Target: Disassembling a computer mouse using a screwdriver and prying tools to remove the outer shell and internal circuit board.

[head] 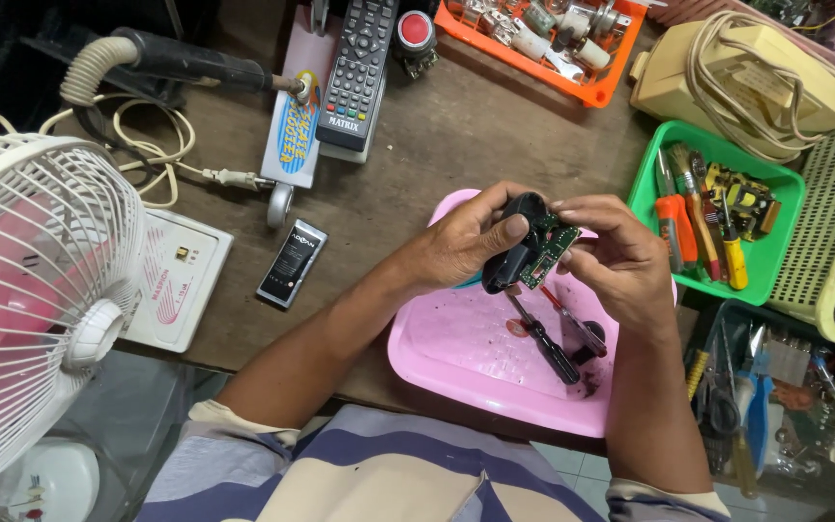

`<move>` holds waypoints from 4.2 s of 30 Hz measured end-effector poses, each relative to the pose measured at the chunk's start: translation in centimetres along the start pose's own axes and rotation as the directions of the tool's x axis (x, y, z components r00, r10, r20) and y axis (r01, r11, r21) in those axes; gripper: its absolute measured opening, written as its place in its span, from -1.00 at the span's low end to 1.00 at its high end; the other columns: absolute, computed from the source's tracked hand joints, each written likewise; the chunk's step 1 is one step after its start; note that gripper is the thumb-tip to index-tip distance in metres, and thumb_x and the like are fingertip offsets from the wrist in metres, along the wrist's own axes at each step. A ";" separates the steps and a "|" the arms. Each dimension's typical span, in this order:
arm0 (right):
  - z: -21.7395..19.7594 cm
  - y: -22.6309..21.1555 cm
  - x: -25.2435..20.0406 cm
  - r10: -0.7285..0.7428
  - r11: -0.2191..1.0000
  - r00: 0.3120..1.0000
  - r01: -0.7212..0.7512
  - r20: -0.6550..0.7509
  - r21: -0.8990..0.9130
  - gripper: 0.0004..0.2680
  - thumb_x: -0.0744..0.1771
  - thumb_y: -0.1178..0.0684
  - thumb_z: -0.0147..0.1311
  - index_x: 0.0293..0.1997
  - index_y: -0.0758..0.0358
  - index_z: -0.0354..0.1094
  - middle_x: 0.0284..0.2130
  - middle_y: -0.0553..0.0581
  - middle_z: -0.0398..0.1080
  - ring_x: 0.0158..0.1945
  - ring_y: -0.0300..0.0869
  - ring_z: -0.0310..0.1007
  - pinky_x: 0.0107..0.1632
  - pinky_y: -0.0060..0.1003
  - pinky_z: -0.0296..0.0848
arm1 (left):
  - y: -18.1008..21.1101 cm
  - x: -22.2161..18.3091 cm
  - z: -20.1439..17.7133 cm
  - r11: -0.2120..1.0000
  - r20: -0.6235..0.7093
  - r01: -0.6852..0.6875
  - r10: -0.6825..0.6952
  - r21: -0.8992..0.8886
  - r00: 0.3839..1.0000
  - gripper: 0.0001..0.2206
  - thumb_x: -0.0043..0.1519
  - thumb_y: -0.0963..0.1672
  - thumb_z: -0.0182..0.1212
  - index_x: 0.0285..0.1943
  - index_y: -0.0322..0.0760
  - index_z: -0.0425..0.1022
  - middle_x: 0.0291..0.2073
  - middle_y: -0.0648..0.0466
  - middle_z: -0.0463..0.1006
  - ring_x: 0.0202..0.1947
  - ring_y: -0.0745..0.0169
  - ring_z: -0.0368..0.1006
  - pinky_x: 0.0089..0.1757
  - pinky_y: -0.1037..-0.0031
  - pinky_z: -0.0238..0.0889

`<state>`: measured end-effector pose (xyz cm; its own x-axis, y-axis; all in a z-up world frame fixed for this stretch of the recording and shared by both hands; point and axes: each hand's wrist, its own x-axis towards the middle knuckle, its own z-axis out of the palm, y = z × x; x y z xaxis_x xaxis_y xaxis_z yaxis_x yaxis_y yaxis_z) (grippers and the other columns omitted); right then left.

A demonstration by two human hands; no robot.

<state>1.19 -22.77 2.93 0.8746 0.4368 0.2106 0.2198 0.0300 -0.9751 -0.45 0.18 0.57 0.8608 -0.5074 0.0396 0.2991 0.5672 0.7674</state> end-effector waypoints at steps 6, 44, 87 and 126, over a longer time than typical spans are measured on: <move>-0.6 0.5 -0.3 -0.008 1.000 1.000 0.008 -0.018 -0.010 -0.74 0.28 0.42 0.14 0.06 0.66 0.28 0.02 0.54 0.29 -0.01 0.08 0.54 -0.29 -0.24 0.65 | -1.2 0.4 -0.9 0.999 -0.004 -0.021 0.021 0.026 1.000 -0.53 0.37 0.08 0.15 0.31 -0.25 0.29 -0.23 -0.06 0.45 -0.27 0.16 0.53 -0.24 0.17 0.66; 1.3 -4.1 -6.9 -0.089 0.967 0.954 0.013 -0.285 -0.256 -0.75 0.26 0.42 0.22 0.01 0.54 0.36 0.01 0.48 0.43 -0.03 -0.02 0.56 -0.25 -0.34 0.61 | 1.3 -1.6 4.1 0.975 -0.103 0.180 -0.194 -0.129 0.976 -0.55 0.42 0.06 -0.04 0.27 -0.34 0.40 -0.27 -0.26 0.52 -0.41 0.03 0.57 -0.46 0.21 0.58; 6.4 -3.1 -14.2 -0.072 0.715 0.957 -0.147 -0.282 -0.684 -0.76 0.29 0.35 0.27 0.05 0.31 0.52 -0.09 0.31 0.47 -0.07 0.18 0.57 -0.07 0.00 0.61 | -0.1 -8.7 8.0 0.376 -0.067 0.015 0.126 0.926 0.990 -0.71 0.32 -0.12 0.23 0.17 -0.39 0.49 -0.22 -0.13 0.53 -0.19 -0.15 0.58 -0.23 0.21 0.50; 6.1 -1.3 -12.2 0.522 0.852 0.780 -0.495 -0.345 0.171 -0.77 0.38 0.24 0.05 0.12 0.60 0.37 -0.27 0.27 0.38 -0.31 -0.17 0.49 -0.43 -0.21 0.65 | -1.1 -8.2 7.3 0.542 -0.167 0.099 0.077 0.834 0.983 -0.68 0.44 -0.16 -0.06 0.30 -0.52 0.26 -0.24 -0.27 0.51 -0.19 -0.27 0.58 -0.18 0.01 0.52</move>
<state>-12.42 -22.68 1.17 0.9459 0.0463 -0.3212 -0.3196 -0.0375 -0.9468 -10.77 -0.98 4.08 0.9380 -0.3465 -0.0086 -0.0961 -0.2840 0.9540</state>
